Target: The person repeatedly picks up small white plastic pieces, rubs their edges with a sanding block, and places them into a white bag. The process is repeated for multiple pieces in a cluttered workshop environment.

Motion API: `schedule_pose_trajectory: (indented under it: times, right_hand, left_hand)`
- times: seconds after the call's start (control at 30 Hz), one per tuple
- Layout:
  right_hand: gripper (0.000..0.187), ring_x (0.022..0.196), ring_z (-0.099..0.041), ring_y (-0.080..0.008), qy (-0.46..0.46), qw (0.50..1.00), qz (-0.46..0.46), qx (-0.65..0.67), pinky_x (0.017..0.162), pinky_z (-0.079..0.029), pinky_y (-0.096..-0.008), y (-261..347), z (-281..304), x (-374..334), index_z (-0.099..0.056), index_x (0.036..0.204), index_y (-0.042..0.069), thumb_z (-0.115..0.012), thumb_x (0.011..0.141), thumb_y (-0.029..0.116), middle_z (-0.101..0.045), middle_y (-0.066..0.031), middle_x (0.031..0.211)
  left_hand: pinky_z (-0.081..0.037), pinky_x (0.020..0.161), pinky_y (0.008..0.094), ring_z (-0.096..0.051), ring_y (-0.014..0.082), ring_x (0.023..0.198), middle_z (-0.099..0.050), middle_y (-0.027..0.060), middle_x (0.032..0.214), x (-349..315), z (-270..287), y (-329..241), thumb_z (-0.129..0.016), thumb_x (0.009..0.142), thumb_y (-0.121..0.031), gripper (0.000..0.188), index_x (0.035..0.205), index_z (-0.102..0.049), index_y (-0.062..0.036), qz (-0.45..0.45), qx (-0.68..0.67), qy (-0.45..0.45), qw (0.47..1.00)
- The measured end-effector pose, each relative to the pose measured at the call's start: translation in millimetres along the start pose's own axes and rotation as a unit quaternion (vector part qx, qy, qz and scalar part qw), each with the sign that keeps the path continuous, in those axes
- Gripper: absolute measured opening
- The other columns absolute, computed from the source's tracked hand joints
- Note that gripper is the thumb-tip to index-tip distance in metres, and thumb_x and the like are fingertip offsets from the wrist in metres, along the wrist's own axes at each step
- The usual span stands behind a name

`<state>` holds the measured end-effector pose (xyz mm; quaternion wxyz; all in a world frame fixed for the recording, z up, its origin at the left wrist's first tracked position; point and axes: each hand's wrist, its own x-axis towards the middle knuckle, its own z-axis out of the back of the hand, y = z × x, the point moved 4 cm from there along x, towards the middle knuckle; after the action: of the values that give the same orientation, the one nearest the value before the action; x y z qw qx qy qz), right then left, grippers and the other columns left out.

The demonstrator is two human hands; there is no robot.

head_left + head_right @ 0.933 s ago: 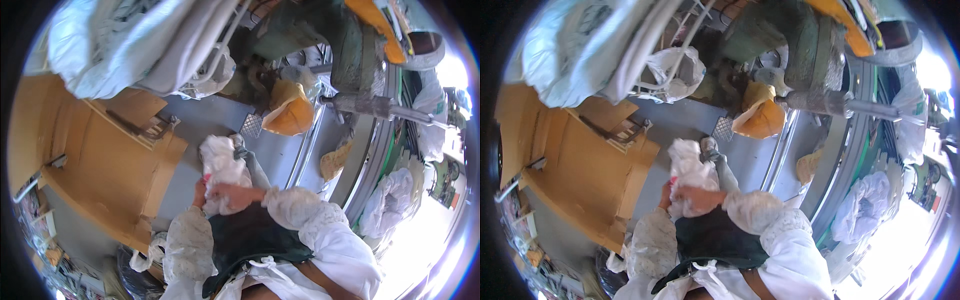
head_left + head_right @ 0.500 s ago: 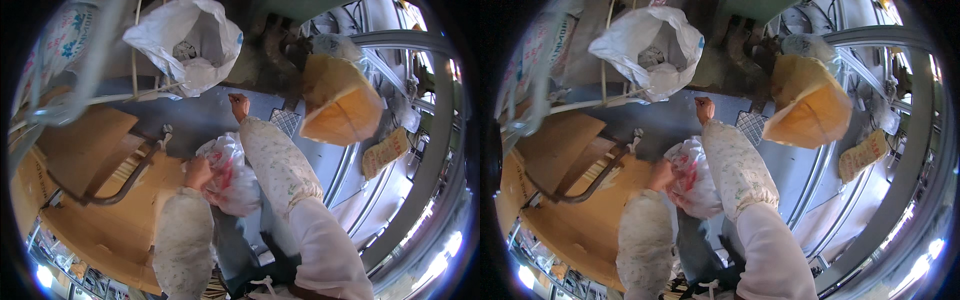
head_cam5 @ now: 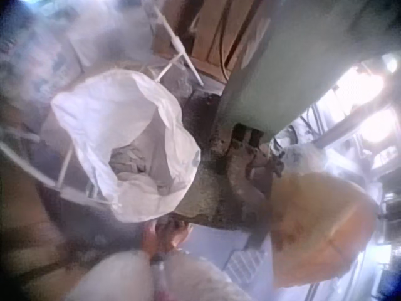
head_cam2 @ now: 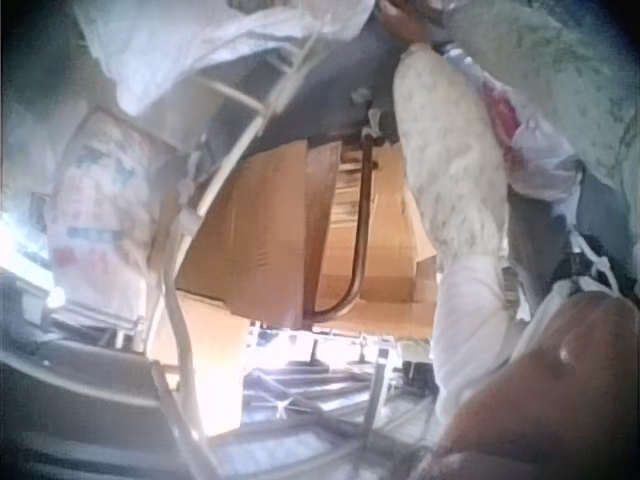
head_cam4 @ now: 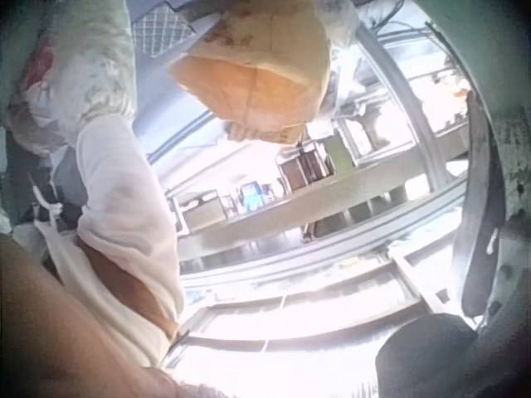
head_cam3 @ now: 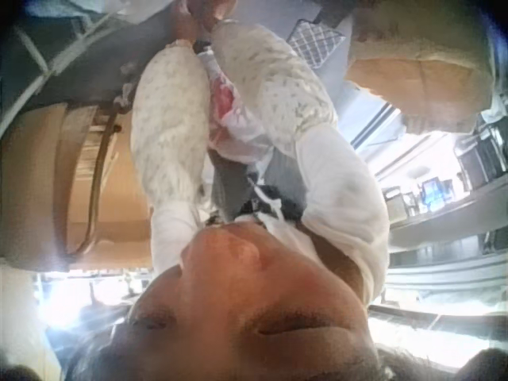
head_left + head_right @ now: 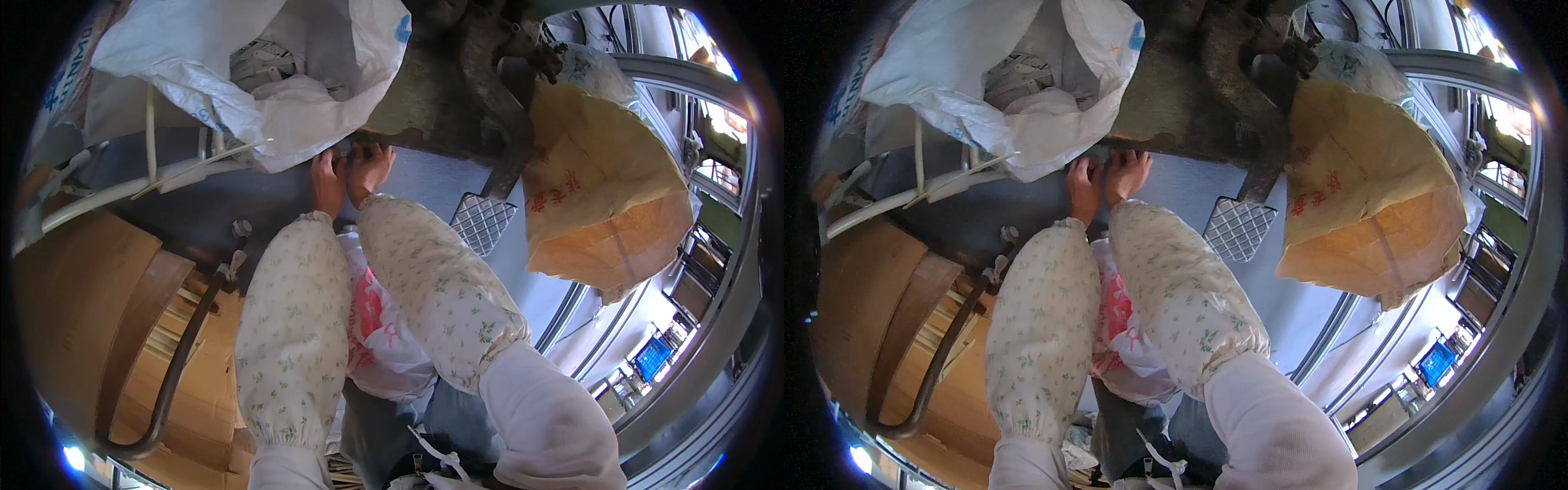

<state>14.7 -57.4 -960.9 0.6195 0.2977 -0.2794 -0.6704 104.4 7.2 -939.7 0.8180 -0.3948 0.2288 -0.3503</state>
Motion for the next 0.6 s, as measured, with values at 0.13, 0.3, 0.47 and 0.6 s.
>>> schedule_pose_trajectory:
  times: [0.13,0.3,0.47,0.6]
  right_hand:
    - [0.017,0.098,-0.049,-0.0355,-0.011,0.998,-0.022,-0.058,0.082,-0.038,-0.0451,-2,1,7,-0.068,0.086,0.005,-0.064,0.077,0.020,-0.058,-0.0124,0.104]
    - [0.021,0.101,-0.048,-0.0346,-0.016,0.996,-0.051,-0.068,0.083,-0.036,-0.0465,15,3,-2,-0.067,0.092,0.006,-0.063,0.078,0.021,-0.055,-0.0113,0.110]
    - [0.021,0.100,-0.048,-0.0340,0.025,0.993,-0.015,-0.113,0.082,-0.035,-0.0465,13,7,0,-0.064,0.094,0.007,-0.061,0.079,0.022,-0.054,-0.0104,0.107]
    - [0.019,0.096,-0.048,-0.0330,0.036,0.989,0.046,-0.138,0.078,-0.036,-0.0441,5,5,-7,-0.063,0.093,0.007,-0.059,0.079,0.020,-0.053,-0.0120,0.101]
  left_hand:
    - [-0.047,0.075,0.0467,-0.059,0.0394,0.087,-0.064,0.0203,0.090,9,-17,2,-0.058,0.085,-0.013,0.017,0.096,-0.063,-0.0014,-0.039,0.052,0.007,0.998]
    - [-0.048,0.069,0.0464,-0.061,0.0379,0.081,-0.064,0.0161,0.087,15,-12,11,-0.055,0.086,-0.016,0.016,0.094,-0.064,-0.0059,-0.090,0.115,0.043,0.988]
    - [-0.048,0.066,0.0465,-0.061,0.0366,0.081,-0.063,0.0136,0.088,16,-13,6,-0.053,0.086,-0.015,0.015,0.094,-0.064,-0.0085,-0.142,0.161,0.034,0.976]
    - [-0.049,0.073,0.0450,-0.060,0.0377,0.089,-0.062,0.0144,0.106,16,-15,15,-0.051,0.089,-0.016,0.020,0.102,-0.063,-0.0060,-0.108,0.166,0.098,0.975]
